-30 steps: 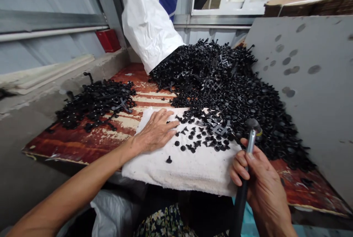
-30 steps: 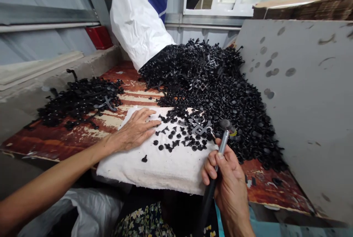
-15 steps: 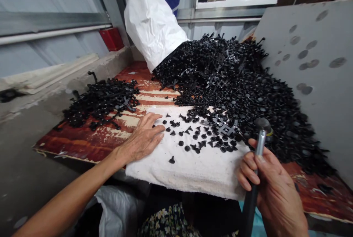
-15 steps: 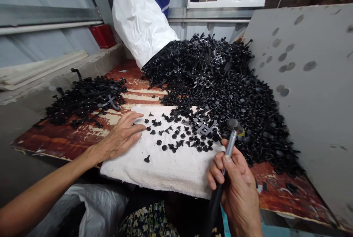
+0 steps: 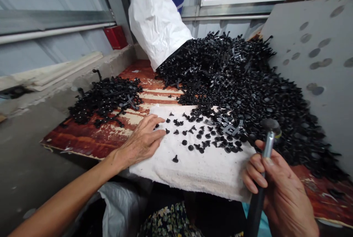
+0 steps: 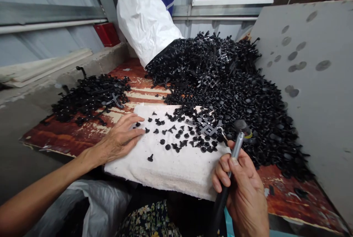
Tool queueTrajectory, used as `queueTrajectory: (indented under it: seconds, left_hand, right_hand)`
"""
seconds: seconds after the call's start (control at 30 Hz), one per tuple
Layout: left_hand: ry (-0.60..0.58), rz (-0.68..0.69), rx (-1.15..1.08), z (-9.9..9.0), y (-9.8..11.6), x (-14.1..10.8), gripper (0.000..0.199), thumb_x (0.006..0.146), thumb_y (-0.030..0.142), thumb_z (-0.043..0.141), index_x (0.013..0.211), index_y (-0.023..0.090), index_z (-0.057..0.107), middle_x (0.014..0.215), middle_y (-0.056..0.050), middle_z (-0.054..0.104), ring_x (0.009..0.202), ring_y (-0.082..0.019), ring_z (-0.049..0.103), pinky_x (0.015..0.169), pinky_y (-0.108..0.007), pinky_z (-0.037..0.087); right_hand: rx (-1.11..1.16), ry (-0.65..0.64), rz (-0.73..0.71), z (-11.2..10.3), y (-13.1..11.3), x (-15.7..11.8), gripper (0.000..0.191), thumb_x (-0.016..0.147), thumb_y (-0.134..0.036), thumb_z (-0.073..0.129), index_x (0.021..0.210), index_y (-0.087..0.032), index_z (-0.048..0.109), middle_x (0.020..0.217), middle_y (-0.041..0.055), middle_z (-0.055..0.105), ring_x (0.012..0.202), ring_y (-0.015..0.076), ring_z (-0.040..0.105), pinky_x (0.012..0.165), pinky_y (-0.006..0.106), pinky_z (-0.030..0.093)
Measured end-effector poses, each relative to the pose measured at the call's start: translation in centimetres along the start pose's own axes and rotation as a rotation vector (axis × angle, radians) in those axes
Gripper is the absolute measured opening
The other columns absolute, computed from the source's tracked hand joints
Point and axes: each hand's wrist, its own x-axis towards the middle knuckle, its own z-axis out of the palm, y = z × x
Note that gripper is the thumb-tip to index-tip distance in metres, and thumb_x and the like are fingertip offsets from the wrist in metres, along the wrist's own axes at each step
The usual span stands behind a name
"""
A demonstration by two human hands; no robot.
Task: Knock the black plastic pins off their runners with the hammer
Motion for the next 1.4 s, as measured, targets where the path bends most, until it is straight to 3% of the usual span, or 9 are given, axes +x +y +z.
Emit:
queueTrajectory:
  seconds: [0.2, 0.43, 0.67, 0.8, 0.9, 1.07, 1.27, 1.4]
  left_hand:
    - [0.102, -0.170, -0.007, -0.8, -1.3, -1.5, 0.020, 0.088, 0.011, 0.047, 0.102, 0.017, 0.060, 0.117, -0.012, 0.057, 0.116, -0.025, 0.050, 0.101, -0.048, 0.042]
    - [0.122, -0.270, -0.019, 1.0, -3.1, -0.1, 0.015, 0.089, 0.018, 0.048, 0.093, 0.017, 0.062, 0.113, -0.011, 0.058, 0.111, -0.024, 0.052, 0.098, -0.046, 0.042]
    - [0.051, -0.227, -0.067, 1.4, -2.2, 0.8, 0.017, 0.090, 0.016, 0.047, 0.082, 0.018, 0.061, 0.110, -0.010, 0.059, 0.112, -0.025, 0.049, 0.100, -0.046, 0.041]
    - [0.021, -0.233, -0.046, 1.1, -1.1, 1.4, 0.018, 0.092, 0.024, 0.047, 0.097, 0.017, 0.063, 0.116, -0.012, 0.055, 0.114, -0.026, 0.047, 0.101, -0.049, 0.040]
    - [-0.026, -0.163, -0.034, 1.2, -0.9, 2.7, 0.025, 0.093, 0.027, 0.046, 0.109, 0.018, 0.063, 0.125, -0.013, 0.051, 0.119, -0.028, 0.044, 0.103, -0.049, 0.038]
    - [-0.077, -0.066, 0.014, 1.9, -1.3, 4.7, 0.029, 0.090, 0.015, 0.044, 0.110, 0.019, 0.064, 0.129, -0.014, 0.049, 0.122, -0.029, 0.040, 0.102, -0.051, 0.038]
    - [-0.050, -0.048, 0.025, 1.3, -1.3, 3.5, 0.025, 0.087, 0.010, 0.045, 0.098, 0.018, 0.066, 0.125, -0.013, 0.051, 0.122, -0.029, 0.040, 0.104, -0.052, 0.036]
    - [-0.046, -0.067, -0.035, 0.8, -1.0, 2.7, 0.025, 0.090, 0.014, 0.043, 0.101, 0.016, 0.065, 0.124, -0.014, 0.051, 0.120, -0.027, 0.042, 0.104, -0.049, 0.037]
  right_hand:
    - [0.002, -0.004, 0.015, 0.1, -0.1, 0.0, 0.045, 0.057, -0.029, 0.089, 0.097, -0.022, 0.068, 0.058, -0.0077, 0.044, 0.040, 0.0042, 0.037, 0.031, 0.015, 0.038]
    - [-0.001, 0.003, 0.009, 0.0, 0.0, 0.1, 0.046, 0.058, -0.028, 0.089, 0.098, -0.022, 0.068, 0.058, -0.0076, 0.045, 0.040, 0.0041, 0.038, 0.031, 0.014, 0.039]
    - [0.008, -0.021, -0.004, -0.3, 0.1, 0.1, 0.041, 0.064, -0.028, 0.086, 0.100, -0.022, 0.067, 0.059, -0.0074, 0.045, 0.041, 0.0041, 0.039, 0.032, 0.015, 0.039]
    - [0.009, -0.021, -0.001, -0.3, 0.1, 0.2, 0.042, 0.062, -0.028, 0.087, 0.098, -0.022, 0.067, 0.060, -0.0072, 0.046, 0.040, 0.0040, 0.038, 0.031, 0.015, 0.039]
    - [0.008, -0.018, -0.003, -0.1, 0.1, 0.2, 0.043, 0.060, -0.029, 0.088, 0.097, -0.022, 0.067, 0.059, -0.0072, 0.046, 0.040, 0.0042, 0.038, 0.031, 0.015, 0.039]
    - [-0.005, -0.014, 0.001, 0.0, 0.0, 0.0, 0.045, 0.058, -0.028, 0.088, 0.097, -0.022, 0.067, 0.058, -0.0076, 0.045, 0.040, 0.0040, 0.038, 0.032, 0.014, 0.038]
    - [-0.028, -0.014, 0.008, 0.1, -0.1, 0.1, 0.045, 0.060, -0.032, 0.087, 0.098, -0.024, 0.066, 0.058, -0.0077, 0.045, 0.040, 0.0043, 0.038, 0.032, 0.015, 0.037]
    - [-0.021, -0.009, 0.015, 0.1, -0.1, 0.2, 0.048, 0.058, -0.033, 0.088, 0.099, -0.024, 0.066, 0.059, -0.0076, 0.046, 0.039, 0.0044, 0.038, 0.031, 0.015, 0.037]
